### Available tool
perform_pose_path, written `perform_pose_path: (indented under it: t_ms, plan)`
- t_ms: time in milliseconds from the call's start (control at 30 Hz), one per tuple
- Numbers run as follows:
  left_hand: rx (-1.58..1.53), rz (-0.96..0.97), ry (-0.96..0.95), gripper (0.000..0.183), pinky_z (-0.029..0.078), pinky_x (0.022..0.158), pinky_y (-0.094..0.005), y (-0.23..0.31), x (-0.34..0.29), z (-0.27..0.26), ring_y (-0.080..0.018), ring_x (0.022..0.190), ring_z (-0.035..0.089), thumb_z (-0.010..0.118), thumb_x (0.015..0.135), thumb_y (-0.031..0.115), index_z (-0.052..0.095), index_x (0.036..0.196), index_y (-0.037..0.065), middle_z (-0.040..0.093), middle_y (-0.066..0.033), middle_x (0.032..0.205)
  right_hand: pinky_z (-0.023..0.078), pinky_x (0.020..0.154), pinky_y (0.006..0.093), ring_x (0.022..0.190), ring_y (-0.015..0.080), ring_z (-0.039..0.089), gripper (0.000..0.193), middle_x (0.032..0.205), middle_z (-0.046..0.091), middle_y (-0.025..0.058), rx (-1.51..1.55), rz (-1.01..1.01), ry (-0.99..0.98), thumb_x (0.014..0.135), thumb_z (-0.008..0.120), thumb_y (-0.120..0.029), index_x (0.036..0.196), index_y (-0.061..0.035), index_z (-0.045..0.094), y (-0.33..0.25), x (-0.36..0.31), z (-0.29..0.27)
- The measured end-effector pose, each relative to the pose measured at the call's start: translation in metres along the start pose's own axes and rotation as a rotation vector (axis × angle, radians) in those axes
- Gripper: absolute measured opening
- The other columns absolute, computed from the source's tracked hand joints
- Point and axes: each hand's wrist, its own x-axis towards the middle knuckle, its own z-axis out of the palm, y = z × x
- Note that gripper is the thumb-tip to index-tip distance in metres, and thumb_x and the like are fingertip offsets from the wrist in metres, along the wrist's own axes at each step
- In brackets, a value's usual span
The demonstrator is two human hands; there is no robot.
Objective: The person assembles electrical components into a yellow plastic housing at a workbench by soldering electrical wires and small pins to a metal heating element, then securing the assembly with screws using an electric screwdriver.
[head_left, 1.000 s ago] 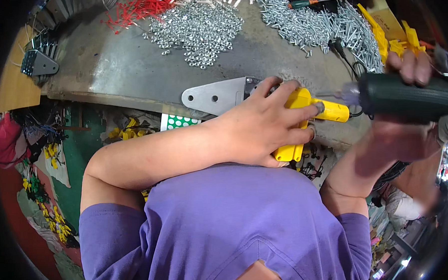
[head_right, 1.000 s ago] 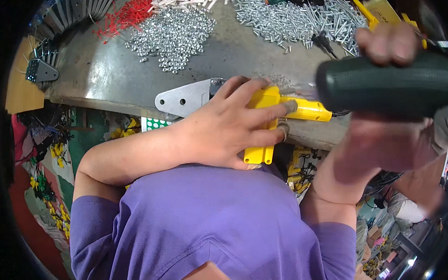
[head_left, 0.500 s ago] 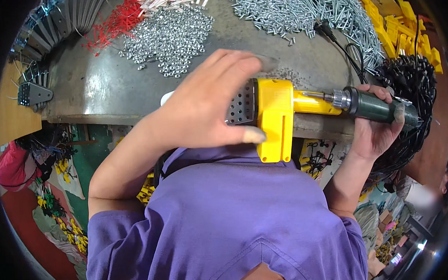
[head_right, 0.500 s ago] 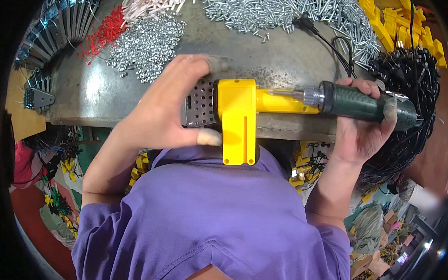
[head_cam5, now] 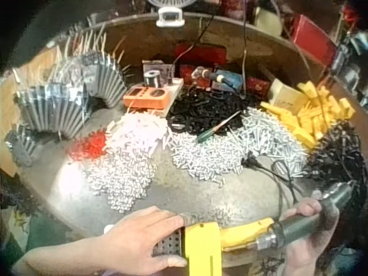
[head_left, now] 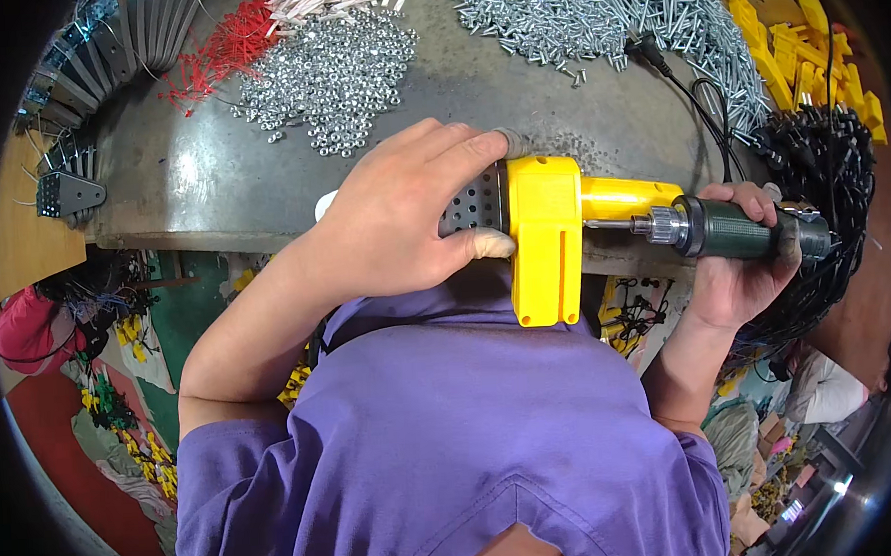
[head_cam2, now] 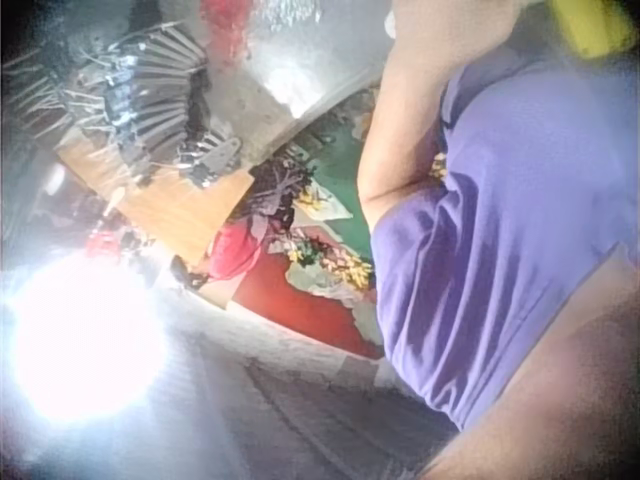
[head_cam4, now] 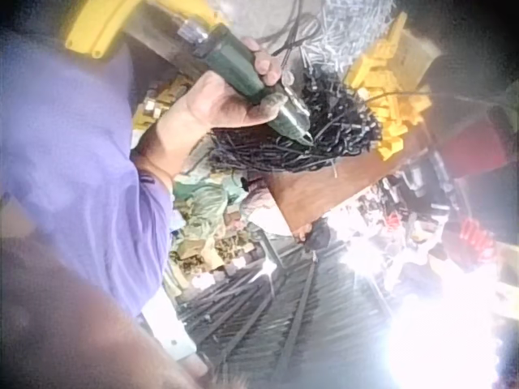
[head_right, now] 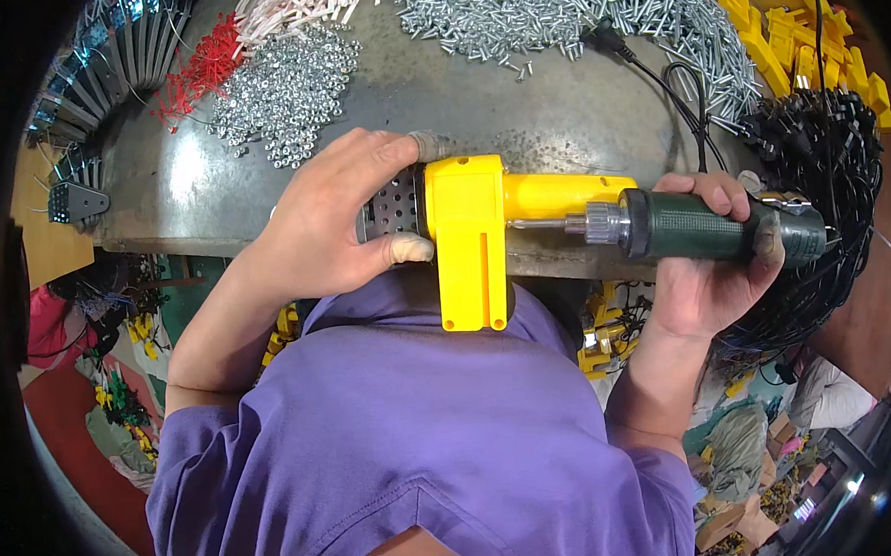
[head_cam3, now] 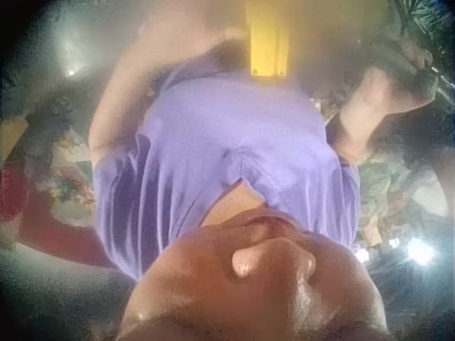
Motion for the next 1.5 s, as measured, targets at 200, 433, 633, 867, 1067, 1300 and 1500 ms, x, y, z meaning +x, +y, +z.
perform_pose_path:
  t_ms: [200, 433, 633, 867, 1067, 1300, 1500]
  plan:
    - [0.002, -0.016, 0.016, 0.067, 0.046, 0.079, -0.0411, 0.000, -0.001, 0.002, -0.0343, 0.090, 0.055, 0.080, 0.064, 0.031, 0.054, 0.116, -0.001, 0.059, -0.0145, 0.105, 0.026, 0.103, 0.0429, 0.094, 0.0183, 0.046, 0.041, 0.093, 0.046, 0.0030, 0.012, -0.018, -0.037, 0.073, 0.073, -0.014, 0.106, -0.0030, 0.051, -0.005, -0.001, -0.005]
    - [0.002, -0.020, 0.023, 0.068, 0.046, 0.078, -0.0413, 0.001, -0.002, 0.003, -0.0346, 0.088, 0.055, 0.080, 0.063, 0.031, 0.054, 0.117, -0.001, 0.059, -0.0147, 0.103, 0.025, 0.104, 0.0430, 0.095, 0.0186, 0.047, 0.042, 0.093, 0.047, 0.0037, -0.001, -0.018, -0.013, 0.075, 0.072, -0.015, 0.107, -0.0027, 0.049, 0.003, -0.003, -0.008]
    - [0.007, -0.046, 0.018, 0.066, 0.046, 0.078, -0.0417, 0.003, -0.001, 0.003, -0.0350, 0.088, 0.055, 0.080, 0.064, 0.030, 0.054, 0.116, -0.001, 0.059, -0.0150, 0.102, 0.024, 0.106, 0.0438, 0.096, 0.0193, 0.047, 0.039, 0.094, 0.047, 0.0050, 0.044, 0.000, -0.035, 0.076, 0.070, -0.015, 0.106, -0.0024, 0.048, 0.011, -0.002, -0.001]
    - [0.025, -0.059, -0.005, 0.074, 0.047, 0.081, -0.0428, 0.000, -0.004, 0.003, -0.0371, 0.094, 0.056, 0.078, 0.067, 0.043, 0.052, 0.119, -0.002, 0.059, -0.0179, 0.110, 0.026, 0.108, 0.0463, 0.096, 0.0222, 0.048, 0.035, 0.093, 0.048, 0.0075, 0.000, -0.044, 0.050, 0.075, 0.070, -0.011, 0.100, -0.0012, 0.047, 0.002, 0.020, 0.002]
    - [0.013, -0.059, -0.008, 0.075, 0.047, 0.080, -0.0432, 0.001, -0.003, 0.004, -0.0373, 0.094, 0.056, 0.077, 0.068, 0.046, 0.052, 0.120, -0.003, 0.059, -0.0184, 0.111, 0.028, 0.106, 0.0457, 0.095, 0.0221, 0.049, 0.037, 0.093, 0.048, 0.0076, -0.032, -0.033, 0.056, 0.072, 0.071, -0.010, 0.099, -0.0012, 0.047, 0.007, 0.024, 0.005]
    - [0.010, -0.066, 0.025, 0.064, 0.047, 0.079, -0.0410, 0.002, -0.003, 0.001, -0.0334, 0.090, 0.056, 0.079, 0.065, 0.031, 0.055, 0.116, 0.001, 0.059, -0.0133, 0.102, 0.029, 0.106, 0.0455, 0.094, 0.0220, 0.049, 0.036, 0.092, 0.049, 0.0077, -0.030, -0.050, 0.053, 0.072, 0.071, -0.010, 0.098, -0.0009, 0.047, 0.008, 0.025, 0.005]
    - [-0.014, -0.067, 0.020, 0.067, 0.047, 0.082, -0.0425, 0.000, -0.001, 0.002, -0.0359, 0.095, 0.056, 0.079, 0.066, 0.035, 0.054, 0.118, 0.001, 0.059, -0.0157, 0.104, 0.029, 0.105, 0.0459, 0.094, 0.0215, 0.049, 0.034, 0.092, 0.048, 0.0076, -0.042, -0.012, 0.063, 0.074, 0.069, -0.011, 0.097, -0.0017, 0.046, 0.006, 0.032, 0.003]
